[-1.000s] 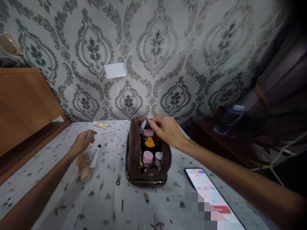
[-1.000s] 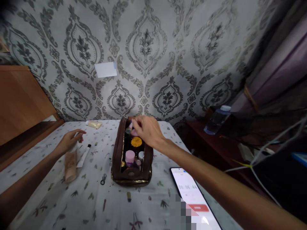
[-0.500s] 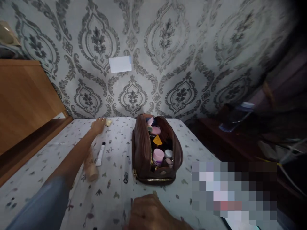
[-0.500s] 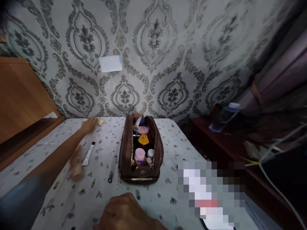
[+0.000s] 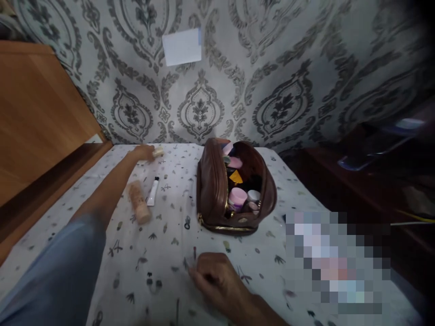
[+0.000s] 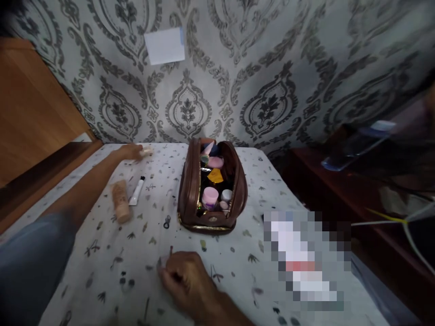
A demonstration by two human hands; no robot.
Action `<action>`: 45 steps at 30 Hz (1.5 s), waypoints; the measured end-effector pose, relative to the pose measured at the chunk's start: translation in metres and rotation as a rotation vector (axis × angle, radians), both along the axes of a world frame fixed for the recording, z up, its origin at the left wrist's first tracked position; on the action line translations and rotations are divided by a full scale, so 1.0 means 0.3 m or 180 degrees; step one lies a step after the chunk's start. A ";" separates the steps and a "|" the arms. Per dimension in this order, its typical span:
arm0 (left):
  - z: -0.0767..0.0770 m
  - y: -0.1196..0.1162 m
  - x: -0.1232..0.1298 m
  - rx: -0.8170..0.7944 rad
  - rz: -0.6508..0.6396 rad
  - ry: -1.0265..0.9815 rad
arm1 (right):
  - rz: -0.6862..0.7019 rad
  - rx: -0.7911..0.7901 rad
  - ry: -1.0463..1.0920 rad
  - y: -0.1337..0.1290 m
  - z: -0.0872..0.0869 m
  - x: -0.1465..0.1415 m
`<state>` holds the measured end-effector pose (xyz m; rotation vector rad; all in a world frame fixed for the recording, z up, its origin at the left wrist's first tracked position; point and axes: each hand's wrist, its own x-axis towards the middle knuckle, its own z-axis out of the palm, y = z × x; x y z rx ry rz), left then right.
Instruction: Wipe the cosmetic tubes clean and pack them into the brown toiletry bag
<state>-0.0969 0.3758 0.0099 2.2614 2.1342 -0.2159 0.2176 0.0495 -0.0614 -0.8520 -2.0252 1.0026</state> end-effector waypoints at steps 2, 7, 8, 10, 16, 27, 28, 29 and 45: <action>0.039 -0.061 -0.012 0.0069 -0.0047 -0.0155 | -0.0045 -0.0438 0.0076 0.006 0.005 0.006; 0.106 -0.363 0.061 0.0502 -0.0354 -0.1125 | -0.0169 -0.1241 0.0505 0.019 0.031 -0.003; 0.104 -0.447 0.095 0.0540 -0.0374 -0.1607 | -0.0150 -0.1415 0.0657 0.020 0.040 -0.013; 0.085 -0.621 0.173 0.0415 -0.0411 -0.2237 | -0.0090 -0.1765 0.1027 0.021 0.053 -0.039; -0.032 -0.986 0.362 0.0238 -0.0549 -0.2820 | 0.0084 -0.2274 0.1901 -0.013 0.048 -0.124; -0.120 -1.021 0.375 0.1308 -0.0468 -0.2745 | -0.0221 -0.1996 0.1621 -0.060 -0.085 -0.190; -0.117 -1.015 0.375 0.1357 -0.0466 -0.2731 | -0.0214 -0.1967 0.1499 -0.061 -0.079 -0.186; -0.113 -1.008 0.375 0.1338 -0.0463 -0.2741 | -0.0184 -0.1962 0.1395 -0.064 -0.070 -0.180; -0.102 -1.000 0.380 0.0879 0.1355 -0.4423 | 0.0477 -0.2353 0.1536 -0.069 -0.037 -0.160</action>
